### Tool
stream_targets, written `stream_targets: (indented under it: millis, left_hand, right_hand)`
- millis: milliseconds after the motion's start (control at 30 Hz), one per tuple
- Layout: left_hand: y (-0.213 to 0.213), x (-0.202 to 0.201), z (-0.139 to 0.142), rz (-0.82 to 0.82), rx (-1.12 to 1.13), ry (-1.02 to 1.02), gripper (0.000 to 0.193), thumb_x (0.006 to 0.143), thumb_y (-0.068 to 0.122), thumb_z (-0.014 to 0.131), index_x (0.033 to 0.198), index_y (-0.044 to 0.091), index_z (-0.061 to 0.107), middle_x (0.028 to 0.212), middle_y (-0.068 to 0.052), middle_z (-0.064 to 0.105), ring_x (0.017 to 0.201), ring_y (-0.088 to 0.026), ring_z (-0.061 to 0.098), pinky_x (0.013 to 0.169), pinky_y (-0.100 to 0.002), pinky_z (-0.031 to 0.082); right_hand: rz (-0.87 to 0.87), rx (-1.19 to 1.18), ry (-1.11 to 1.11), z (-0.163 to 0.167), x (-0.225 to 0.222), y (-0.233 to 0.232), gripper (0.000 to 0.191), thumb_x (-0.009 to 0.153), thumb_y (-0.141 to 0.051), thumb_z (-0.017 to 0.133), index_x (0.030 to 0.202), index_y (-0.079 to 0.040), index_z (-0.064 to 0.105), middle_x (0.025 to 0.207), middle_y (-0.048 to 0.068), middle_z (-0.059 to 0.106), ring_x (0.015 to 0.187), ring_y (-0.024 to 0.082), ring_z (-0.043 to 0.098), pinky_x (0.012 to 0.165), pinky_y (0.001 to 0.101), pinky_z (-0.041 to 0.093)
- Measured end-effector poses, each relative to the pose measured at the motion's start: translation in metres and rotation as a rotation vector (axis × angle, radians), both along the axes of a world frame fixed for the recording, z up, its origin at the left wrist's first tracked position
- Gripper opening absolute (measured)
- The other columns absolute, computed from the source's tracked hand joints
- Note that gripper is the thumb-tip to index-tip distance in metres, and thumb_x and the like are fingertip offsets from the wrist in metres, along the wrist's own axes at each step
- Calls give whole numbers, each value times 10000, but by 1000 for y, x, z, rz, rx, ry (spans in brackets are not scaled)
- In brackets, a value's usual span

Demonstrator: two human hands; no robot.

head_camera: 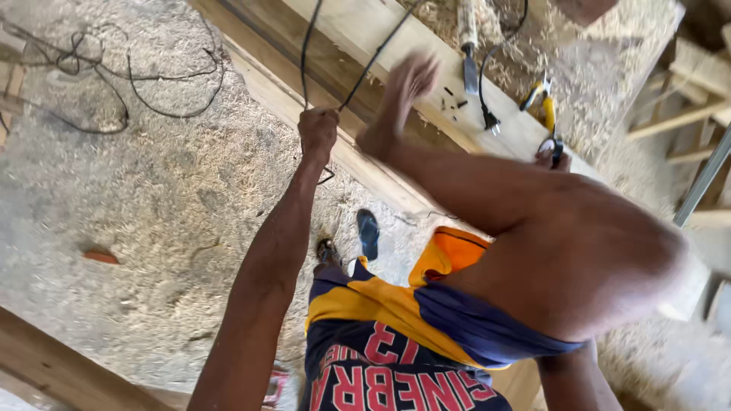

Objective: The person repairs a black electrical cord by stripping the insulation, twisting the exposed wires, and securing the connection with black electrical tape. They use pliers to cut the wire and a chisel to assist in the process.

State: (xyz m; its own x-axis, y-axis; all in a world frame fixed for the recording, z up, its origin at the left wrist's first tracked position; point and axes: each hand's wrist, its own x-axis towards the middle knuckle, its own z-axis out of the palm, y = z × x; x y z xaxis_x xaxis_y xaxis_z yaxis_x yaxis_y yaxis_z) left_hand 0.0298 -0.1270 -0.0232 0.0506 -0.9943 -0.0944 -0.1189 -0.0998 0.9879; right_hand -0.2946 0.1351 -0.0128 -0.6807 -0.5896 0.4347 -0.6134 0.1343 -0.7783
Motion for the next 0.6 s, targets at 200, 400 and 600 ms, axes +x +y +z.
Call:
stream_targets:
  millis: [200, 400, 600]
  left_hand:
    - [4, 3, 7, -10, 100, -84, 290, 878, 175, 679, 662, -18, 656, 559, -79, 627, 479, -131, 555, 462, -327, 417]
    - [5, 13, 21, -28, 267, 240, 186, 865, 120, 736, 715, 10, 727, 608, -28, 642, 488, -66, 525, 413, -255, 356]
    - [-14, 24, 25, -179, 410, 446, 138, 874, 78, 743, 1000, 29, 772, 706, -36, 735, 498, -84, 585, 429, -229, 410]
  right_hand:
    - [126, -2, 30, 16, 30, -4, 213, 1086, -212, 620, 1097, -9, 556, 923, 119, 658, 690, 186, 605, 624, 352, 515]
    - [566, 139, 127, 24, 107, -56, 203, 1060, -187, 638, 1109, -2, 569, 918, 124, 660, 694, 198, 612, 623, 355, 513]
    - [746, 231, 139, 45, 154, -119, 201, 1034, -162, 656, 1120, 4, 582, 913, 130, 662, 698, 209, 618, 621, 358, 511]
